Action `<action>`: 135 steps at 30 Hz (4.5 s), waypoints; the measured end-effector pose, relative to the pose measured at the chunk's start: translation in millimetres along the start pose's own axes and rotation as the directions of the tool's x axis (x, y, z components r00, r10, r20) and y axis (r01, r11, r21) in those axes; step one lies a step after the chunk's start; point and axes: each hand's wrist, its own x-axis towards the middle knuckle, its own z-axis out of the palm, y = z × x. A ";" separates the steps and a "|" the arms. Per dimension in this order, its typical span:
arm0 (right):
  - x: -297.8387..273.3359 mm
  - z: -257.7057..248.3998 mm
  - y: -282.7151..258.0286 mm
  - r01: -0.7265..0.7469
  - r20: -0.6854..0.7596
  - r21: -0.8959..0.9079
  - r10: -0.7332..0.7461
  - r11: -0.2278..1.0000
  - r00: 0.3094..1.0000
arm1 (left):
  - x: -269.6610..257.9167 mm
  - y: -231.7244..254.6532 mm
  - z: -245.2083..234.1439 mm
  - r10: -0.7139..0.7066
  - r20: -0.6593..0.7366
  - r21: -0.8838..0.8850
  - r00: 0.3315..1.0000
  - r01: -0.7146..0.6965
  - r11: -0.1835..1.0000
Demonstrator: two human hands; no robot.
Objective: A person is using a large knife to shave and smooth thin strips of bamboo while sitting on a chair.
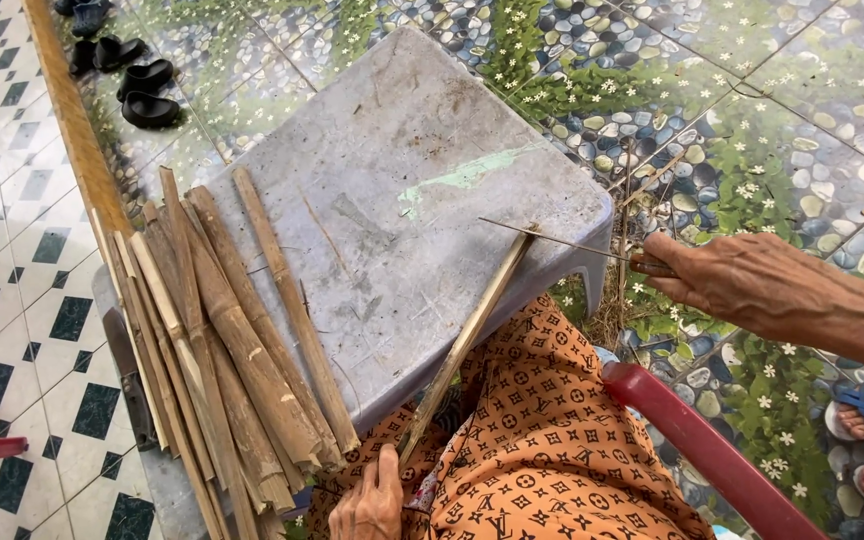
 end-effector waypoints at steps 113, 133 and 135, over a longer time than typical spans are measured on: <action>17.4 38.9 -116.6 -0.140 -0.180 0.239 0.186 0.961 0.966 | 53.8 17.4 -143.4 0.238 0.751 -0.660 0.616 0.690 0.297; 37.5 -31.9 -85.2 0.045 -0.142 0.830 0.132 0.555 0.981 | 42.9 14.8 -142.3 0.111 0.734 -0.680 0.670 0.723 0.126; 50.0 -44.6 -84.9 0.024 -0.350 0.637 0.262 0.770 0.899 | 42.6 16.2 -159.3 -0.017 0.726 -0.674 0.687 0.717 0.179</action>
